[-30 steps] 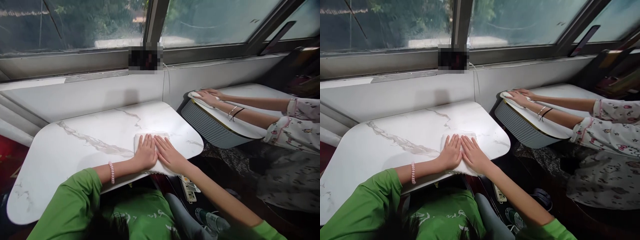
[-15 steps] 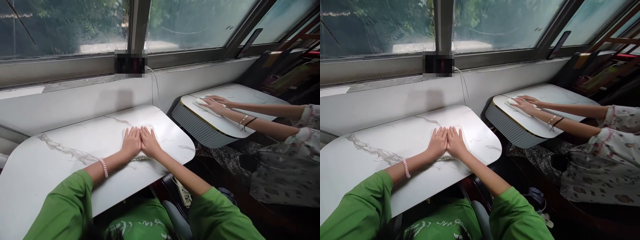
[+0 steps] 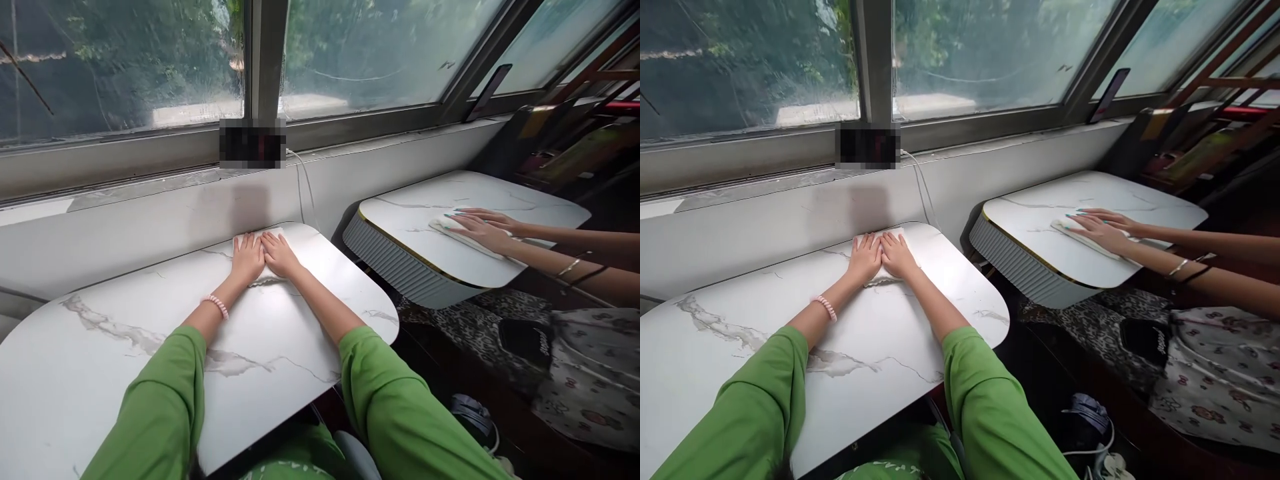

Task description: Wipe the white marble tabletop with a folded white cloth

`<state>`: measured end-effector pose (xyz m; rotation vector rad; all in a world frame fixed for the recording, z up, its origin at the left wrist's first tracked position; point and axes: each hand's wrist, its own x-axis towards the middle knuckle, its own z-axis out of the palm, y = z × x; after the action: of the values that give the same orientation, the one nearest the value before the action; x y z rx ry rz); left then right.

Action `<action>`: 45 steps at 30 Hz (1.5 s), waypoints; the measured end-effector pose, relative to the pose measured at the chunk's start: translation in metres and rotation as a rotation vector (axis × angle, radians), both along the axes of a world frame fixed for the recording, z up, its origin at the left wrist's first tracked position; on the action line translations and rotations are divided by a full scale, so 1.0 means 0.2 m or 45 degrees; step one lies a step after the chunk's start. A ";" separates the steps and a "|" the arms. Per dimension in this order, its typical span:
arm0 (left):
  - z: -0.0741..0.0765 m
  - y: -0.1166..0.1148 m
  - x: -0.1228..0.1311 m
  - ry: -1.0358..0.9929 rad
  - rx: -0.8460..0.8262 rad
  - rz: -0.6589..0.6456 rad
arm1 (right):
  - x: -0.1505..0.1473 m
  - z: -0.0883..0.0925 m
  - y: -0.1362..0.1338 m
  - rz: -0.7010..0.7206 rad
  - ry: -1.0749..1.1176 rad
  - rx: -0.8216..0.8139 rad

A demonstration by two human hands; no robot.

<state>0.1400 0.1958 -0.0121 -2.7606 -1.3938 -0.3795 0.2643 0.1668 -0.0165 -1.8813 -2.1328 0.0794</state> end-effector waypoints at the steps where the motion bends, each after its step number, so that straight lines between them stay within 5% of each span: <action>1: 0.00 -0.01 0.01 -0.010 0.010 0.014 | 0.00 0.00 -0.01 0.008 -0.003 0.003; 10: 0.00 -0.33 0.07 -0.060 -0.007 0.130 | 0.11 -0.02 -0.24 0.217 0.035 0.029; 20: -0.02 -0.87 0.43 -0.074 -0.035 -0.248 | 0.55 -0.10 -0.94 0.140 0.139 0.141; 25: -0.01 -0.96 0.52 -0.040 -0.047 -0.364 | 0.63 -0.09 -1.07 0.046 0.083 0.155; 33: -0.04 -0.75 0.54 -0.109 -0.036 -0.247 | 0.63 -0.07 -0.79 0.092 0.080 0.143; 45: -0.02 -0.08 0.49 -0.146 -0.070 0.042 | 0.53 -0.07 0.01 0.111 0.110 0.113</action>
<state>0.2386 0.1802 -0.0171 -2.7955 -1.4946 -0.5133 0.3694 0.1689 -0.0306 -1.7044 -2.1237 0.0811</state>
